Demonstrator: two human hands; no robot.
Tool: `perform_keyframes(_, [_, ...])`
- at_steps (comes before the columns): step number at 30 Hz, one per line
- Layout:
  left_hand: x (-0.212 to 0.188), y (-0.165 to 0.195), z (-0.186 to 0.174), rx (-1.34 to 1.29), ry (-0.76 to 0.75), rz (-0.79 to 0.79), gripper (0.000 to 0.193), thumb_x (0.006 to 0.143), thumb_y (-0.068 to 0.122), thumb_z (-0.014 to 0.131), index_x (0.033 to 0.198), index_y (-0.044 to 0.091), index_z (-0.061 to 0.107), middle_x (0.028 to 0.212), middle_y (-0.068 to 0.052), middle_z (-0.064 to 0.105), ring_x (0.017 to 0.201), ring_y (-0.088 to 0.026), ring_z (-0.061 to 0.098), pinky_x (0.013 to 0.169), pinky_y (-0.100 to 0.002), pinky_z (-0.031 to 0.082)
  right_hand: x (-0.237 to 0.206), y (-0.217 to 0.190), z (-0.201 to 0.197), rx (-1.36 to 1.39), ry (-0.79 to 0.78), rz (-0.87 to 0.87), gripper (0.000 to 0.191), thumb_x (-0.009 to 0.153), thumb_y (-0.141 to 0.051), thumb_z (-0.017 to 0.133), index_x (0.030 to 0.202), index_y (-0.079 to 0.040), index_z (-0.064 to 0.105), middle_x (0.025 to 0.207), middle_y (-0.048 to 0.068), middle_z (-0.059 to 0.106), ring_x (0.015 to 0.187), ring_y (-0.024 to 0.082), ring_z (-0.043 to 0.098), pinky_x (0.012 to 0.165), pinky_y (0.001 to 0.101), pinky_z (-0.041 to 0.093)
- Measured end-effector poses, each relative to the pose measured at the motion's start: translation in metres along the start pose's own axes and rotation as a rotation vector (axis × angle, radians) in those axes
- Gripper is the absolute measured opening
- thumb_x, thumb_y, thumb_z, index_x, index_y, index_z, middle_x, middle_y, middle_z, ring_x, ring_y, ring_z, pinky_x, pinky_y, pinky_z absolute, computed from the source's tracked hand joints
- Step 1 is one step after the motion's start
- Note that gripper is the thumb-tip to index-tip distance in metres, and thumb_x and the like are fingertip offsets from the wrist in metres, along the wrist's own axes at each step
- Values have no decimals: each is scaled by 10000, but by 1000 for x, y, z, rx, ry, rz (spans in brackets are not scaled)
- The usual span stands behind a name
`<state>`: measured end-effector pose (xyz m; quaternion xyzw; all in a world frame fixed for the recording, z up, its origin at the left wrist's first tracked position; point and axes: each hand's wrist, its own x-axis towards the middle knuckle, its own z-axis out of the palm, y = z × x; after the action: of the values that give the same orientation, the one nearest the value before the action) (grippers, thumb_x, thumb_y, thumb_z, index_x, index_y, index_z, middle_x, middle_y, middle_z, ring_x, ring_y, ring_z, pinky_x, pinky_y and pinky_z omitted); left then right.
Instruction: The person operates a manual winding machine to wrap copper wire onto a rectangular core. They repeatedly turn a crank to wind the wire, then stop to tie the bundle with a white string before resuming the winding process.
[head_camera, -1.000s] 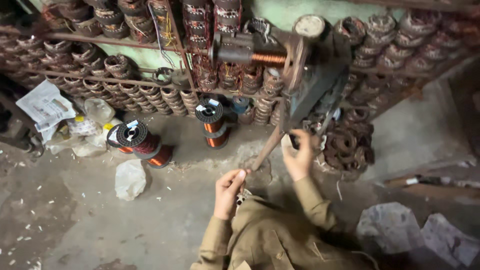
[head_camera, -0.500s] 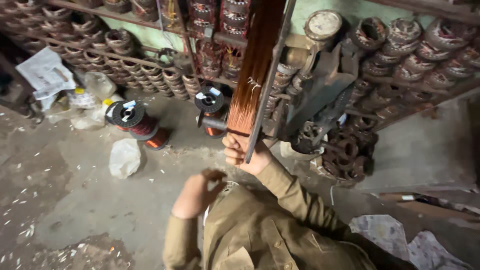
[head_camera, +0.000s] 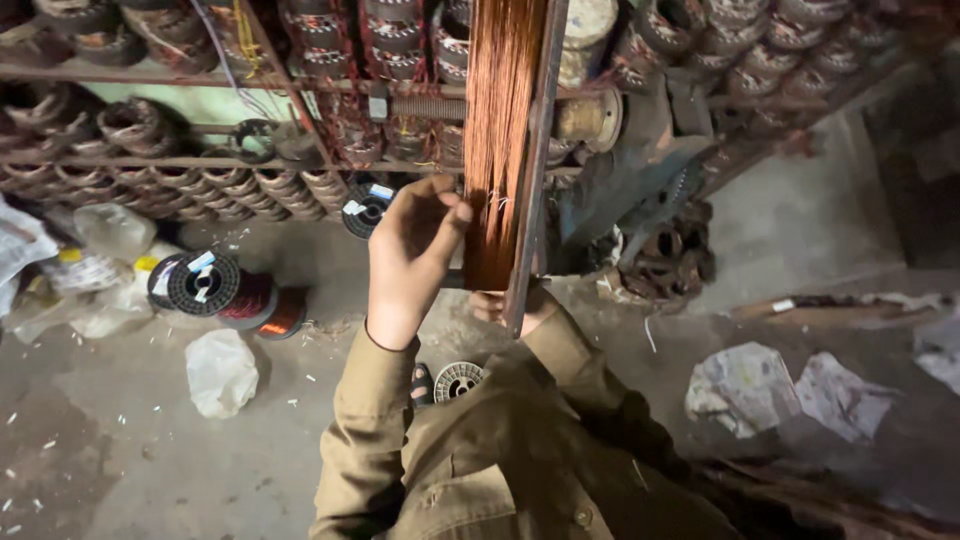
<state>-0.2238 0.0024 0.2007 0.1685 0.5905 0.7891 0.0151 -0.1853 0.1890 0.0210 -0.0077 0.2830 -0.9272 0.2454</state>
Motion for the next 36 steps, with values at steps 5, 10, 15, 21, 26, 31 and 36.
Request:
perform_keyframes(5, [9,-13,-3,-6,-73,-61,351,962,67,748,1265,-39,606,1073,-7,656,995,-79,657,906,-245,557,-3,6,-11,-130,95,59,121,974,-115,658,945,-124,541,682,-40,397,572,80,359,514,240,306])
perform_keyframes(10, [15,-14,0,44,-107,-74,348,923,73,775,1222,-29,628,1029,-8,707,938,-65,678,864,-229,558,-18,14,-7,-77,140,8,74,958,-53,622,951,-60,549,821,-32,412,720,90,404,625,236,351])
perform_keyframes(15, [22,-21,3,8,-183,-79,255,933,87,771,1148,-13,678,962,26,718,871,-16,611,785,-199,519,-42,16,11,-444,180,-182,337,944,-66,542,1236,84,619,838,-25,451,747,86,431,661,222,366])
perform_keyframes(21, [37,-36,-1,-8,-224,-113,144,968,98,778,1024,-25,726,821,41,651,760,-22,546,677,-201,450,-30,14,5,-109,134,-84,344,996,-97,550,1170,195,602,799,1,479,683,82,412,627,237,354])
perform_keyframes(26, [38,-38,-10,-169,-308,-133,128,1005,105,717,1058,-10,706,868,29,685,799,-37,615,740,-212,499,-23,21,-3,-147,239,-86,73,1000,-20,633,1015,28,579,761,-27,453,604,64,390,556,238,322])
perform_keyframes(31, [35,-29,-12,-214,-352,-174,148,1045,160,659,1101,23,668,872,27,678,800,-42,608,748,-211,492,-31,30,12,-165,352,-74,100,997,-71,652,1044,16,642,753,-35,477,585,56,390,532,233,313])
perform_keyframes(36, [30,-21,1,-30,-225,-220,158,1050,178,662,1060,21,676,822,41,599,731,-45,514,655,-214,420,-44,40,7,-215,529,-39,247,917,-102,689,1158,-59,659,942,-48,676,714,56,533,664,240,461])
